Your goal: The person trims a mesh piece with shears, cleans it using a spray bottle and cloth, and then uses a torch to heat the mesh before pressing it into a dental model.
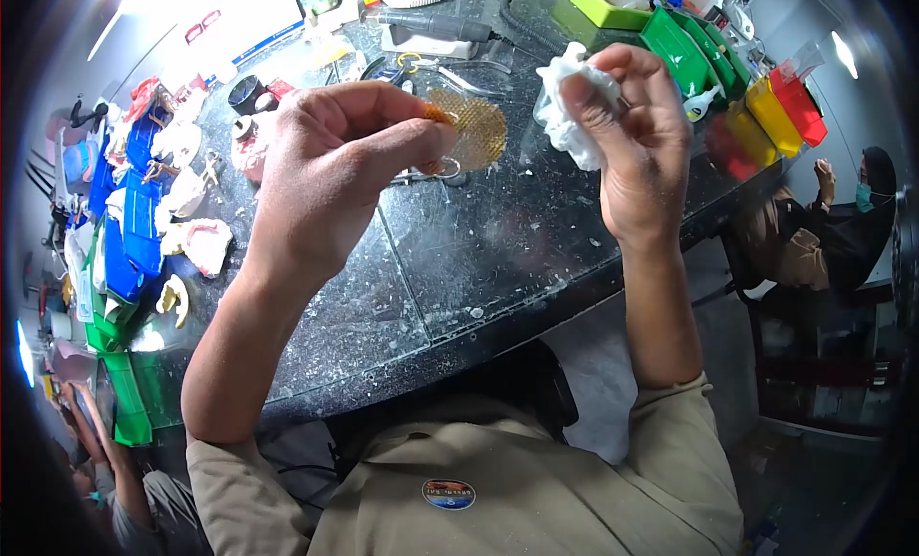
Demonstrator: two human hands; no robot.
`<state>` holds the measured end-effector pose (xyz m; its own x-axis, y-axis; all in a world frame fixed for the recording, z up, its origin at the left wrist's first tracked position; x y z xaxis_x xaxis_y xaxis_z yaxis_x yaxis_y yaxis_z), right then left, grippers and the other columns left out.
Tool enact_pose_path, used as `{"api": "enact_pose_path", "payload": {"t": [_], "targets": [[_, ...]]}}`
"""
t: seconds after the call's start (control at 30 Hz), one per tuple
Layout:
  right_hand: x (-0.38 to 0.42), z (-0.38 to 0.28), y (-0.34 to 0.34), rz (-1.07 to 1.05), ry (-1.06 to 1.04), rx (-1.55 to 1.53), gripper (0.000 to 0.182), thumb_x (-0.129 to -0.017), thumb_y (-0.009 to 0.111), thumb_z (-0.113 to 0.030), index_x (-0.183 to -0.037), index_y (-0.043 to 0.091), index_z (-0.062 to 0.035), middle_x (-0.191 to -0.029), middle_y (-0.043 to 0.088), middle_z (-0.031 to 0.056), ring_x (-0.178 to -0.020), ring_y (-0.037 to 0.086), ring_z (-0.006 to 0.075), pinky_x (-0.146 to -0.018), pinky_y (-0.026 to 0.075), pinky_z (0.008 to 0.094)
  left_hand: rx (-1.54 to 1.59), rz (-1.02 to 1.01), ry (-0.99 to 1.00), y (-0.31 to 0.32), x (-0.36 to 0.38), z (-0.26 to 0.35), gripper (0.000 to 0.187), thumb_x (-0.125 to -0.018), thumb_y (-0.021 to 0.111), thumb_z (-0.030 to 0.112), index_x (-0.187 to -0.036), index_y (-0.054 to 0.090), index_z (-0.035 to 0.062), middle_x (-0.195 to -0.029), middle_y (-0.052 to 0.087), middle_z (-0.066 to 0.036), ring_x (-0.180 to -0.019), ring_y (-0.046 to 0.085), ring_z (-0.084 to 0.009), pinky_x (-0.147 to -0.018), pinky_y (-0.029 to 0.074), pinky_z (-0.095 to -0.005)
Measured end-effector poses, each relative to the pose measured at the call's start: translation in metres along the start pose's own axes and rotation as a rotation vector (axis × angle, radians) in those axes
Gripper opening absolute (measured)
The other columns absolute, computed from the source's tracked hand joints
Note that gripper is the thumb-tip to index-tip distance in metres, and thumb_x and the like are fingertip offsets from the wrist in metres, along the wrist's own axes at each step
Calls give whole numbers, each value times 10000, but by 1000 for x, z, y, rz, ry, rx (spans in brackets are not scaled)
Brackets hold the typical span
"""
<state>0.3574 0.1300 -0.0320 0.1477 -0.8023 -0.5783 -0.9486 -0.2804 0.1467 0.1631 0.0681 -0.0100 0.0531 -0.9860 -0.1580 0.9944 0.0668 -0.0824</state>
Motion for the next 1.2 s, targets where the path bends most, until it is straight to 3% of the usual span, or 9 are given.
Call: {"api": "enact_pose_path", "payload": {"t": [0.2, 0.33, 0.4, 0.57, 0.9, 1.0, 1.03, 1.13, 1.2], "targets": [[-1, -14, 22, -128, -72, 122, 235, -827, 707, -176, -988, 615, -32, -855, 647, 28, -754, 600, 52, -650, 492, 182, 15, -94, -7, 0, -4, 0, 176, -779, 645, 97, -868, 656, -55, -760, 665, -90, -688, 624, -111, -707, 503, -236], [2, -8, 22, -220, -31, 406, 233, -832, 701, -200, -987, 629, -42, -855, 662, 42, -720, 595, 60, -592, 478, 201, 56, -51, -18, 7, -2, -6, 104, -724, 637, 95, -718, 654, -7, -643, 602, -25, -620, 529, -77, -618, 387, -225], [-10, -6, 6, 69, 34, -6, 160, -886, 627, -185, -940, 634, -34, -779, 639, 22, -679, 573, 46, -561, 441, 178, 82, -84, -8, 3, -2, -9, 110, -730, 633, 100, -714, 655, -7, -638, 597, -24, -612, 523, -76, -606, 385, -229], [-13, -10, -5, 162, -59, 27, 138, -849, 664, -88, -962, 616, -24, -786, 632, 11, -712, 583, 48, -620, 455, 172, 159, -63, -67, -3, -4, -16, 142, -739, 645, 136, -741, 674, -4, -641, 593, -26, -598, 519, -91, -605, 383, -230], [-16, -20, 45, -442, -471, 574, 176, -812, 679, -63, -976, 615, -57, -870, 644, 20, -740, 591, 70, -658, 488, 219, 140, -194, -110, 7, -6, -17, 146, -752, 662, 124, -822, 668, -4, -751, 657, -39, -736, 608, -93, -743, 465, -248], [-17, -22, 40, -259, -378, 672, 135, -827, 664, -72, -949, 614, -46, -864, 640, 29, -709, 590, 74, -636, 482, 223, 196, -177, -86, 7, -6, -20, 150, -778, 664, 134, -846, 666, 0, -748, 657, -31, -727, 594, -80, -714, 452, -239], [-23, -21, 32, -132, -288, 282, 141, -837, 654, -75, -962, 600, -39, -853, 636, 35, -689, 583, 73, -604, 464, 218, 159, -162, -59, 5, -6, -17, 153, -785, 665, 141, -851, 666, 3, -748, 657, -29, -723, 589, -78, -705, 447, -237], [-37, -26, 4, 72, -289, 50, 224, -831, 669, -88, -1030, 573, -49, -826, 627, 28, -623, 540, 59, -497, 386, 171, 109, -97, -12, 1, -5, -14, 147, -810, 678, 145, -873, 662, 13, -757, 658, -39, -714, 582, -69, -659, 441, -222], [-25, -17, 4, 83, -141, 60, 139, -836, 687, -113, -926, 597, -58, -771, 619, 13, -563, 517, 15, -459, 371, 150, 111, -103, -5, -5, -7, -20, 185, -819, 686, 102, -966, 648, -3, -813, 672, -80, -745, 611, -73, -684, 483, -209]]}}
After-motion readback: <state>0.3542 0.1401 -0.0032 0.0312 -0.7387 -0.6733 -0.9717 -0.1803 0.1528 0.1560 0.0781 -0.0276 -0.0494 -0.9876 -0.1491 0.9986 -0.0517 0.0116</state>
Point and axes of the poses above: each hand's wrist, its own x-axis away from the middle knuckle, its own y-axis out of the palm, z = x × y, the point moved 3 cm from there along -x, towards the middle knuckle
